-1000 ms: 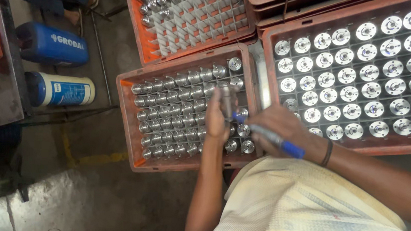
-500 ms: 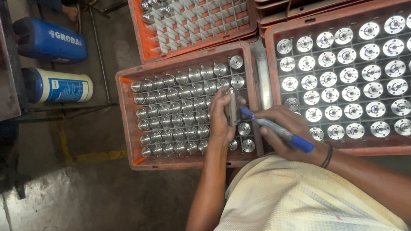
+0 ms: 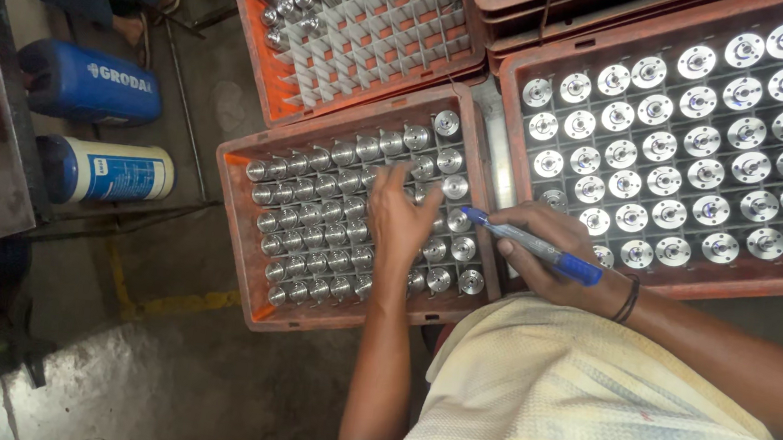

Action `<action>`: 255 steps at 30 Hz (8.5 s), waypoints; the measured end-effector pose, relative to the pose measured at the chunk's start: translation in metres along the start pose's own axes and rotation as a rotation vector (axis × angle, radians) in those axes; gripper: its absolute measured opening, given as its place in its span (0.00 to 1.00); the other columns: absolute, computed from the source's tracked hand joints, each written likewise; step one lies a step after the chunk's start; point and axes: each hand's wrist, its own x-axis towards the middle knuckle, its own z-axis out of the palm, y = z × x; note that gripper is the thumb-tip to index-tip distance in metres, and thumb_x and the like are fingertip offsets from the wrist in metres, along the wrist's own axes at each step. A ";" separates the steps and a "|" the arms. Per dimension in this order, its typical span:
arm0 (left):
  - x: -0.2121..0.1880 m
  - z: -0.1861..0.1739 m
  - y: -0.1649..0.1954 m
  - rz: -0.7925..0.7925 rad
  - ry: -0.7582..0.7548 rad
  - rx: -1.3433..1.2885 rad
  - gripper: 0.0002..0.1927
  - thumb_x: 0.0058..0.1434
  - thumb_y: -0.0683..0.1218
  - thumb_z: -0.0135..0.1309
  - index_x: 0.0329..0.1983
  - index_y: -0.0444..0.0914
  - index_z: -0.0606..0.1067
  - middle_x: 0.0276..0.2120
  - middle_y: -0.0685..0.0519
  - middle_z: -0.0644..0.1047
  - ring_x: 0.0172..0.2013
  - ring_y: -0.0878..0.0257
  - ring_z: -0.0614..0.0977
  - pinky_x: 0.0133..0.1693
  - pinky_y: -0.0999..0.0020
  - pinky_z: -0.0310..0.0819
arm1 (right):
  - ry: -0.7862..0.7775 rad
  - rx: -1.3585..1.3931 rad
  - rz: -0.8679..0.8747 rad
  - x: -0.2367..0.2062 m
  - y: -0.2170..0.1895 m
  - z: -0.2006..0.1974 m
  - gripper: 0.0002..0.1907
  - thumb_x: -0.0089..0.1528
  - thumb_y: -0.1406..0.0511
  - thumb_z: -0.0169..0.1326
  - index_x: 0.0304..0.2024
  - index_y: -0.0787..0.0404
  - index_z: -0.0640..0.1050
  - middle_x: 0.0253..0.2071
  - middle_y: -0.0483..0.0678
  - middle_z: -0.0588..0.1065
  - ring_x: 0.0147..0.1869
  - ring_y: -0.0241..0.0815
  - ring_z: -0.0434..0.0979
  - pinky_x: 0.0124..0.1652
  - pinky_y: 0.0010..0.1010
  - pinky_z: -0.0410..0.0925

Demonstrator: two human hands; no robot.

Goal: The person picks machined metal parts one at a time from a tray, marks each part with a blue marker, and places the marked part into another tray. They repeat this marking and sorting cycle continuously across the trays of parts.

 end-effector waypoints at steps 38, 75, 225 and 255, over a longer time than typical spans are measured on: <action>0.010 0.000 -0.008 -0.160 -0.088 -0.281 0.19 0.65 0.52 0.53 0.51 0.34 0.76 0.34 0.43 0.79 0.28 0.59 0.79 0.31 0.62 0.73 | 0.014 0.025 -0.065 0.015 -0.004 0.011 0.11 0.64 0.68 0.55 0.49 0.61 0.77 0.40 0.49 0.80 0.41 0.41 0.82 0.40 0.33 0.73; -0.002 0.027 0.012 -0.291 -0.224 -1.284 0.13 0.67 0.49 0.51 0.50 0.39 0.69 0.32 0.54 0.75 0.25 0.63 0.78 0.24 0.66 0.73 | -0.074 -0.098 -0.224 0.009 -0.003 0.010 0.11 0.64 0.66 0.54 0.47 0.61 0.77 0.42 0.49 0.79 0.44 0.41 0.80 0.44 0.34 0.73; 0.034 -0.013 0.030 -0.146 -0.161 -1.410 0.28 0.73 0.64 0.43 0.53 0.36 0.75 0.34 0.51 0.77 0.31 0.63 0.77 0.30 0.67 0.76 | 0.024 -0.155 -0.184 0.025 -0.038 -0.012 0.13 0.60 0.68 0.56 0.48 0.60 0.77 0.40 0.51 0.79 0.42 0.48 0.80 0.43 0.39 0.70; 0.040 -0.011 0.035 0.024 0.022 -0.228 0.22 0.71 0.56 0.40 0.52 0.36 0.76 0.41 0.47 0.78 0.40 0.56 0.82 0.40 0.65 0.76 | 0.119 0.032 0.039 0.031 -0.039 -0.018 0.13 0.63 0.67 0.55 0.50 0.63 0.77 0.41 0.51 0.80 0.41 0.43 0.82 0.40 0.33 0.73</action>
